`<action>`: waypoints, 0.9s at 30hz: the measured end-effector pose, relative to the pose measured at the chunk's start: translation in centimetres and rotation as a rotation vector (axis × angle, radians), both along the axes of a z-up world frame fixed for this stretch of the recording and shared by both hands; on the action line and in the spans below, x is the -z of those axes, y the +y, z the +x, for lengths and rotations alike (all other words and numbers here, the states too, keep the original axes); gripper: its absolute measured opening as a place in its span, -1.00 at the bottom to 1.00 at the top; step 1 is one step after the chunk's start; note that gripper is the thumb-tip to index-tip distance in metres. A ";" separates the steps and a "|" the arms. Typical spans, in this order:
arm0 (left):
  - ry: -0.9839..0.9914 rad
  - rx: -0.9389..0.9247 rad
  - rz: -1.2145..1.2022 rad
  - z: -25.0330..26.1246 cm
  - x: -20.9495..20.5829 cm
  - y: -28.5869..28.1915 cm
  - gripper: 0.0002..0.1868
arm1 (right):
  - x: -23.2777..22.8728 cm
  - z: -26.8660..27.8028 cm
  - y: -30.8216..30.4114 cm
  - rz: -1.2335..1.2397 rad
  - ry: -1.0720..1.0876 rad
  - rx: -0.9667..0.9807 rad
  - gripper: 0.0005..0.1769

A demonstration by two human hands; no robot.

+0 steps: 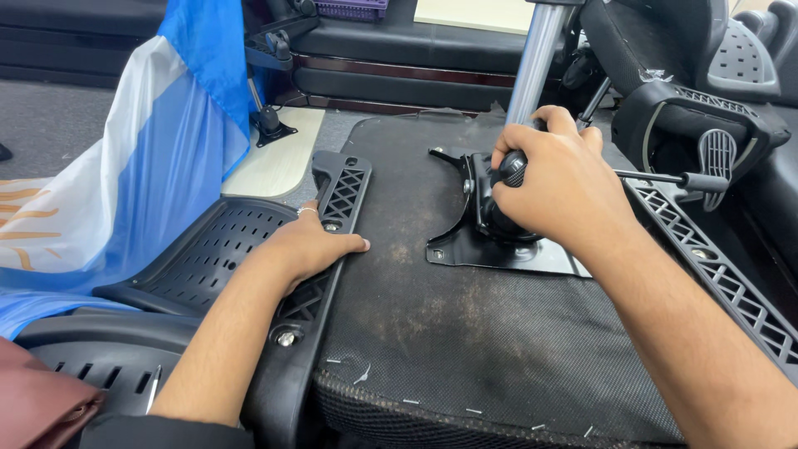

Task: The person uses a screwdriver to tighten screws on a black metal bracket attached to a chair base. They then position and secure a perforated plastic panel onto the base using the same tool.

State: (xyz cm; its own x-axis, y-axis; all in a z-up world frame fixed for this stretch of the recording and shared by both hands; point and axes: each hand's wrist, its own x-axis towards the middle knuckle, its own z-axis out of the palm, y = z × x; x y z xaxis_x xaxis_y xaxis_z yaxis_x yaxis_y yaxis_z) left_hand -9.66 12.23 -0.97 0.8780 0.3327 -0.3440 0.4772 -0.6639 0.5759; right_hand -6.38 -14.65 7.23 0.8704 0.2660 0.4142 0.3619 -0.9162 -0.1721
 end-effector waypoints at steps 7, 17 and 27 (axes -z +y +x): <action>-0.033 0.050 0.267 -0.9 -1.5 -1.7 0.10 | -0.1 -0.6 -0.2 0.008 -0.011 -0.017 -0.66; -0.712 0.803 -0.161 6.4 -1.9 -9.8 0.04 | 0.0 -0.6 -0.8 0.016 -0.064 -0.049 -0.58; -0.609 0.730 -0.712 9.0 -1.2 -14.1 0.04 | 0.1 -0.3 -1.3 0.088 -0.061 -0.132 -0.55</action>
State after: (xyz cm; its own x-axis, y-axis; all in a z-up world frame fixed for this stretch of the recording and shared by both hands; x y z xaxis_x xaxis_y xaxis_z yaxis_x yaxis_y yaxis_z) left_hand -0.65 -1.90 0.26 0.8639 -0.4115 0.2904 -0.3611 -0.1041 0.9267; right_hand -6.66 -15.95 7.08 0.8029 0.3372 0.4916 0.4905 -0.8423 -0.2234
